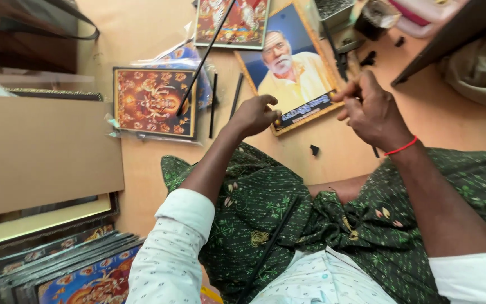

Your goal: Assembling and finishing a framed picture by cutting frame components and securing the backing.

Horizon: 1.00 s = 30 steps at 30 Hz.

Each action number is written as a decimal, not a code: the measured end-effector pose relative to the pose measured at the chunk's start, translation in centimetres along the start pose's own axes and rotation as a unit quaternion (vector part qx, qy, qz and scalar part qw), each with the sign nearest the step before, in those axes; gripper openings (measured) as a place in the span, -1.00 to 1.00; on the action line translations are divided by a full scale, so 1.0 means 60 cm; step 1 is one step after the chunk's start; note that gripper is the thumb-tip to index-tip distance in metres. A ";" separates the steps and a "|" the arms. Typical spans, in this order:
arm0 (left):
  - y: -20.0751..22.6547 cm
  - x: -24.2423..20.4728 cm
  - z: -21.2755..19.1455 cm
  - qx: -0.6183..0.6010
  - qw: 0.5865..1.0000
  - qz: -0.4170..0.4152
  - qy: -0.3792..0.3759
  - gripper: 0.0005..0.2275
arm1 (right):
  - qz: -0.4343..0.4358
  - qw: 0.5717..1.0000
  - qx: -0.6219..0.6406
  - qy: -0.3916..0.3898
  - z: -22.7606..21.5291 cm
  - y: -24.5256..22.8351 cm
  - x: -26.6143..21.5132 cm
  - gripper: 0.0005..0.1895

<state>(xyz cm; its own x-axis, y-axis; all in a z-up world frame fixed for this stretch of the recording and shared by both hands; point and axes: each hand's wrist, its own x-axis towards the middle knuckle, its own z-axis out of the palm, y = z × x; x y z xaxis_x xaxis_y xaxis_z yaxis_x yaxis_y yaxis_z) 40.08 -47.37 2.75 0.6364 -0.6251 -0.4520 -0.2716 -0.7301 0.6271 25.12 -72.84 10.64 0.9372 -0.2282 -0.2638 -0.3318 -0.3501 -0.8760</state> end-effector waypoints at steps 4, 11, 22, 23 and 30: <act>0.064 -0.071 -0.013 0.074 0.993 -0.079 -0.051 -0.64 | 0.008 1.000 -0.016 -0.017 0.017 0.012 0.011 -0.91; 0.198 -0.310 0.061 0.180 0.956 -0.018 -0.232 -0.71 | 0.018 0.977 -0.158 -0.144 0.044 0.020 0.007 -0.89; 0.050 -0.259 -0.281 0.045 0.977 -0.147 0.151 -0.68 | 0.005 0.969 -0.193 -0.156 0.078 0.066 0.007 -0.61; 0.033 -0.236 -0.293 0.098 0.971 -0.169 0.139 -0.66 | 0.026 0.968 -0.203 -0.148 0.073 0.061 0.014 -0.64; -0.119 -0.036 -0.199 0.217 0.940 -0.177 0.195 -0.48 | 0.081 0.971 -0.198 -0.107 0.068 0.033 0.031 -0.72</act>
<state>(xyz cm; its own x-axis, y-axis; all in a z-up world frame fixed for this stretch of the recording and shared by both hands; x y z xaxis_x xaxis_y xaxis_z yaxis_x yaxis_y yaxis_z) 49.27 -37.50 6.84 0.9357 -0.2343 -0.2637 -0.2077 -0.9702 0.1248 26.66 -70.27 6.78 0.8557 -0.1302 -0.5008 -0.4528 -0.6566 -0.6031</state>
